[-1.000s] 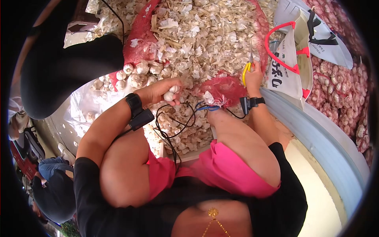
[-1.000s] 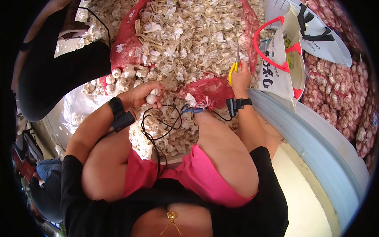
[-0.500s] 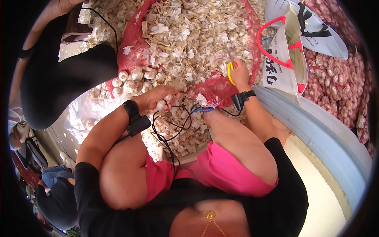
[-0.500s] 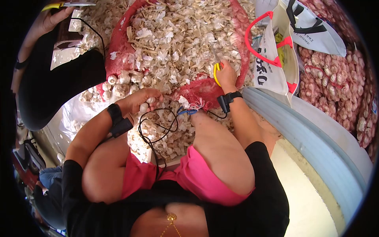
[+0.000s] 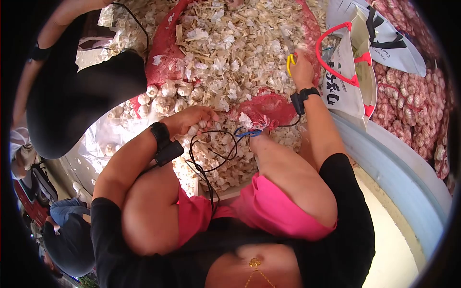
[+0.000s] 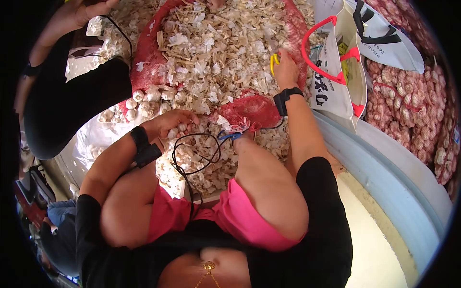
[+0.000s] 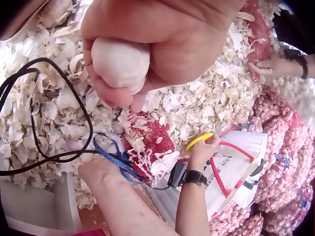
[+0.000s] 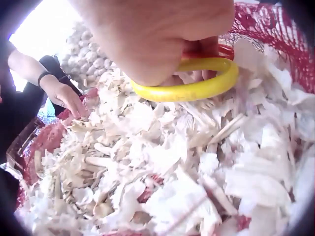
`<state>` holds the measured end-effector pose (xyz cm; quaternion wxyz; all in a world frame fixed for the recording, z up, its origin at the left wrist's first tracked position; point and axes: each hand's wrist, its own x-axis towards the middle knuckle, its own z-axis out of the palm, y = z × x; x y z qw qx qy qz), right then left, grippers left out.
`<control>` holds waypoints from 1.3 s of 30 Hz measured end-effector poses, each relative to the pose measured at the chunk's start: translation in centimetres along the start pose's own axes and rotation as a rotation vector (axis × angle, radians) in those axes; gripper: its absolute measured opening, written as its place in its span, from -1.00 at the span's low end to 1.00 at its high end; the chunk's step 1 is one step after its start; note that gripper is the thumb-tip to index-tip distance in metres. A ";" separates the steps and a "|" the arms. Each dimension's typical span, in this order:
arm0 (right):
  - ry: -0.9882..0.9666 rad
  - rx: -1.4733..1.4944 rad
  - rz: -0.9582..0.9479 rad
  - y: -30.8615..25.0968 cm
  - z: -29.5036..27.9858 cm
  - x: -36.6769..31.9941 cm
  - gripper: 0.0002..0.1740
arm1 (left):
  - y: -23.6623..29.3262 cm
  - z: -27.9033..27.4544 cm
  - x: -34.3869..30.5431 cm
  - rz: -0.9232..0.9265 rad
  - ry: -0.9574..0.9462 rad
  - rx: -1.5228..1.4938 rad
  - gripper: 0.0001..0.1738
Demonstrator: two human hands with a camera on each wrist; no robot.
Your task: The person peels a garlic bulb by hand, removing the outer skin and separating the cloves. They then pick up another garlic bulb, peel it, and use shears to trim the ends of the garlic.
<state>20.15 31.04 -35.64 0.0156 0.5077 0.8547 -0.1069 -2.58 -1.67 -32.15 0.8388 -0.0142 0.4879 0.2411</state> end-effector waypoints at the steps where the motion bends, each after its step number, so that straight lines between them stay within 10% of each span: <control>1: -0.015 -0.035 -0.026 0.5 0.7 0.1 -0.58 | 0.0 0.0 -0.1 0.010 -0.005 0.008 -0.74; 20: -0.003 0.234 0.016 3.6 2.3 -1.2 -0.49 | 1.2 1.9 -1.4 0.085 0.114 -0.009 -0.84; 28: 0.044 1.142 0.149 -1.4 0.8 -5.3 -0.53 | 3.3 3.8 -1.8 0.364 0.116 -0.029 -0.72; 39: -0.030 0.909 -0.472 -13.2 -5.1 -12.0 -0.51 | 5.3 6.1 -2.3 0.655 0.156 -0.097 -0.42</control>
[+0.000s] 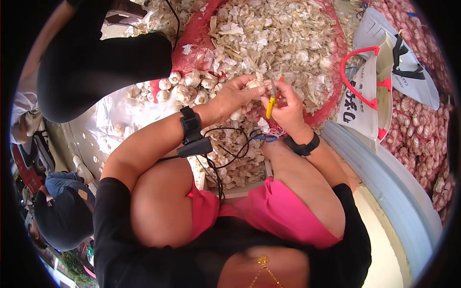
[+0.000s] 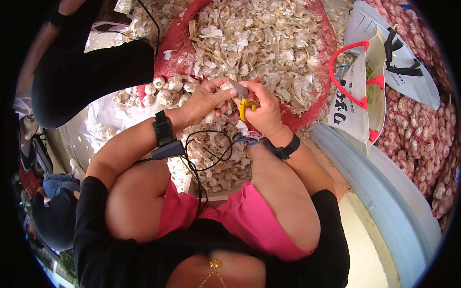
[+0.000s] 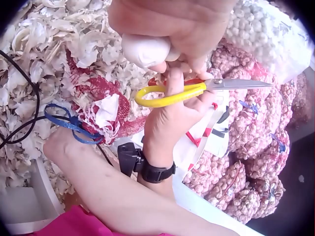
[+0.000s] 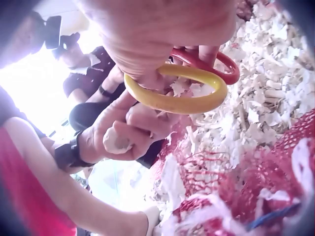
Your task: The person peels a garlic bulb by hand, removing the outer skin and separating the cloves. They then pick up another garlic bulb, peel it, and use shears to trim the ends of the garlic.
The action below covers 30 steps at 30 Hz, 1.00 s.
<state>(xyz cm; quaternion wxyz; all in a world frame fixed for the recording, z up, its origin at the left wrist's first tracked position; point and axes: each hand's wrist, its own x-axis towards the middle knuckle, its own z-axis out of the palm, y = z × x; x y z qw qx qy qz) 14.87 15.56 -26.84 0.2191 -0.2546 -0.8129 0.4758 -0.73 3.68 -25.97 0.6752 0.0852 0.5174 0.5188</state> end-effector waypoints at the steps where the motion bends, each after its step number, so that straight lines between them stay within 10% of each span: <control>1: -0.048 0.017 -0.022 -0.3 0.0 -0.1 -0.50 | -0.1 -0.2 -0.1 -0.009 0.055 -0.003 -0.39; 10: -0.350 -0.150 0.151 0.1 -2.3 -0.6 -0.28 | 0.5 -2.9 -0.3 0.088 0.199 0.179 -0.45; 25: -0.265 -0.237 0.108 1.0 -1.8 -0.8 -0.47 | 1.2 -3.3 -0.8 -0.012 0.117 0.357 -0.40; 30: 0.063 -0.570 0.314 7.1 -5.8 3.3 -0.64 | 0.8 -6.9 -0.7 -0.030 0.138 1.256 -0.33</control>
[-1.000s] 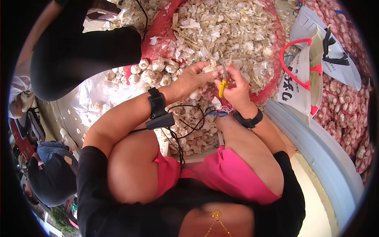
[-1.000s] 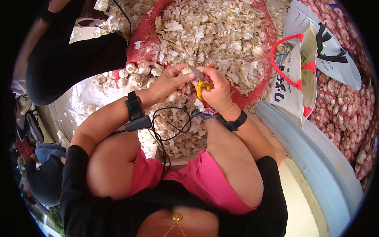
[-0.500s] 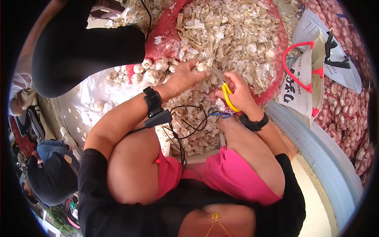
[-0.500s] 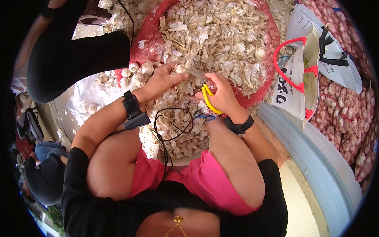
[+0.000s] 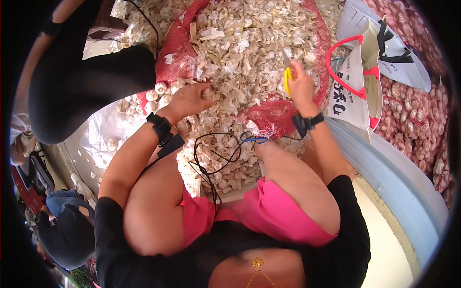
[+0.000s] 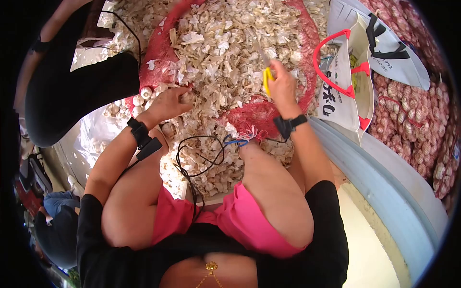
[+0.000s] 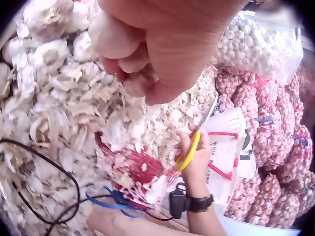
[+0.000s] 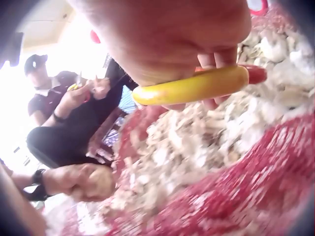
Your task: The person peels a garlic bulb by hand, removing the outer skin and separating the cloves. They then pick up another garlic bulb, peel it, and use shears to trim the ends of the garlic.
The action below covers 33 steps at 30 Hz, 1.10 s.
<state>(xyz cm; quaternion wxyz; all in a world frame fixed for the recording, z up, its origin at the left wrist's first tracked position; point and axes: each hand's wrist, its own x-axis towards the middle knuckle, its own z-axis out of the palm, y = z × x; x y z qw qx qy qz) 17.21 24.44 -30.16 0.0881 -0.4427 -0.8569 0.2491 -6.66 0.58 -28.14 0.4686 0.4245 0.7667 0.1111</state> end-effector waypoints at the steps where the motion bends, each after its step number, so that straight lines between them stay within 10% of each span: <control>1: 0.126 -0.031 -0.122 2.4 0.4 1.8 -0.62 | -1.6 0.6 0.2 0.004 -0.003 0.003 -0.33; 8: -0.003 -0.522 0.103 9.3 -0.3 8.5 -0.63 | -6.0 1.7 -0.1 0.207 0.192 0.222 -0.53; 19: 0.095 -0.229 0.114 6.9 0.5 4.7 -0.51 | -2.1 0.6 -0.3 0.312 0.442 0.401 -0.65; 25: -0.342 1.086 0.446 -4.0 0.9 -3.0 -0.62 | 4.4 1.5 -0.6 0.231 -0.104 -0.727 -0.26; 33: -0.726 1.034 0.213 -9.2 0.4 -5.1 -0.51 | 2.5 1.4 -0.5 0.083 -0.308 -1.300 -0.26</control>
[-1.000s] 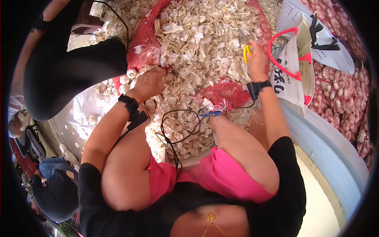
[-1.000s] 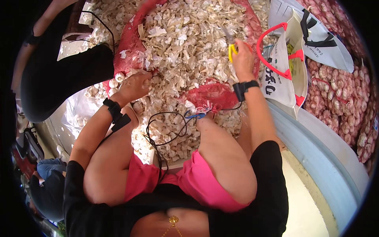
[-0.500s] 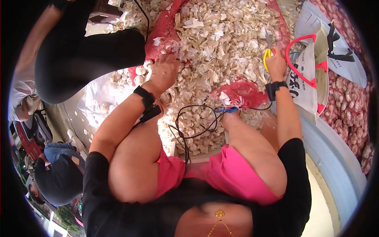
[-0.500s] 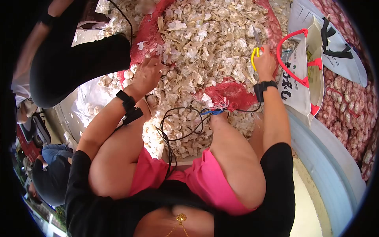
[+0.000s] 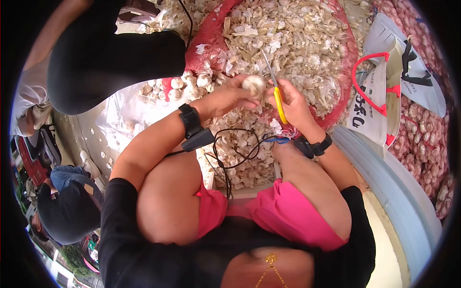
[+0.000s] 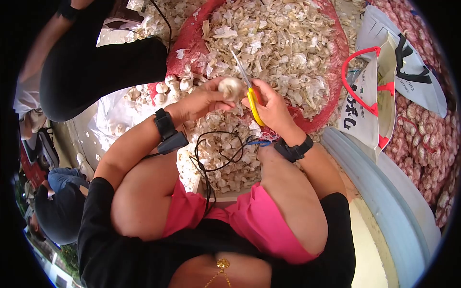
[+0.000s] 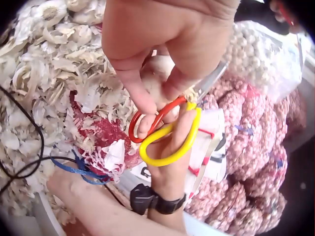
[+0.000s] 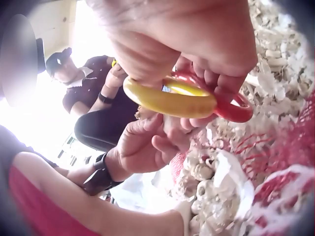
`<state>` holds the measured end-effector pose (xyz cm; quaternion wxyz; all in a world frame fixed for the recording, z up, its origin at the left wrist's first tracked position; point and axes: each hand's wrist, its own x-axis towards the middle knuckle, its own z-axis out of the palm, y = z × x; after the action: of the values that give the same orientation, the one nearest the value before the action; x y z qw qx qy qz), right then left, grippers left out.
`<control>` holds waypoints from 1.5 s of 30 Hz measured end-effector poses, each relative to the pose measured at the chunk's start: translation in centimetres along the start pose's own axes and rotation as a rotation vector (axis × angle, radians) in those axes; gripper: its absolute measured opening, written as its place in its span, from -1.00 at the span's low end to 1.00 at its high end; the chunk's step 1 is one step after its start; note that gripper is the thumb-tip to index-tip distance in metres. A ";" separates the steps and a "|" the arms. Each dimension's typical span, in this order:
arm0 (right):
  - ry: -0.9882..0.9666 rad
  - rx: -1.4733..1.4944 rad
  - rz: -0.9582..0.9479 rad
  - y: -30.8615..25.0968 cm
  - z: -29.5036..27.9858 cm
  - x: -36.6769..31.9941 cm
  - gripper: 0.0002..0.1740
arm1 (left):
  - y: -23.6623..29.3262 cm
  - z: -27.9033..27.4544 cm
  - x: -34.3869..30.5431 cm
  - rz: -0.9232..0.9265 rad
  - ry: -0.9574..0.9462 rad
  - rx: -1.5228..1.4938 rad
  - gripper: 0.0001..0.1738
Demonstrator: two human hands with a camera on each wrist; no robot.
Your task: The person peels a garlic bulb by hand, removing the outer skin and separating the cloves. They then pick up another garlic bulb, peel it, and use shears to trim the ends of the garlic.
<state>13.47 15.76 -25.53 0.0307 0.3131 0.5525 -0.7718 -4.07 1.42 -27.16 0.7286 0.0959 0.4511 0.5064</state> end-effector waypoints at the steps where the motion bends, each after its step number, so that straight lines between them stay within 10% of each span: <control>1: 0.109 -0.329 -0.181 0.5 -0.3 -0.1 -0.47 | -0.1 -1.1 0.1 -0.003 0.033 -0.144 -0.29; 6: 0.220 -0.924 -0.480 1.4 -2.0 -1.1 -0.35 | 0.5 -2.2 0.1 0.035 0.149 -0.296 -0.35; 28: 0.245 -0.967 -0.490 4.0 -1.3 -2.2 -0.44 | -0.7 -0.6 0.6 -0.059 0.219 0.005 -0.51; 36: 0.709 -1.153 -0.092 8.0 -8.7 -2.2 -0.50 | -0.4 -1.1 0.4 -0.111 0.119 0.008 -0.49; 40: 0.559 -1.223 0.302 9.1 -12.3 -4.0 -0.47 | 0.4 -0.3 -0.3 -0.169 0.167 0.024 -0.54; 45: 0.433 -1.300 0.313 8.6 -13.4 -3.9 -0.60 | 0.3 -0.2 -0.1 -0.172 0.195 0.171 -0.66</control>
<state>25.95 22.93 -33.26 0.2116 0.4536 0.8441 -0.1921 -4.45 1.44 -27.10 0.7112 0.0689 0.5678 0.4087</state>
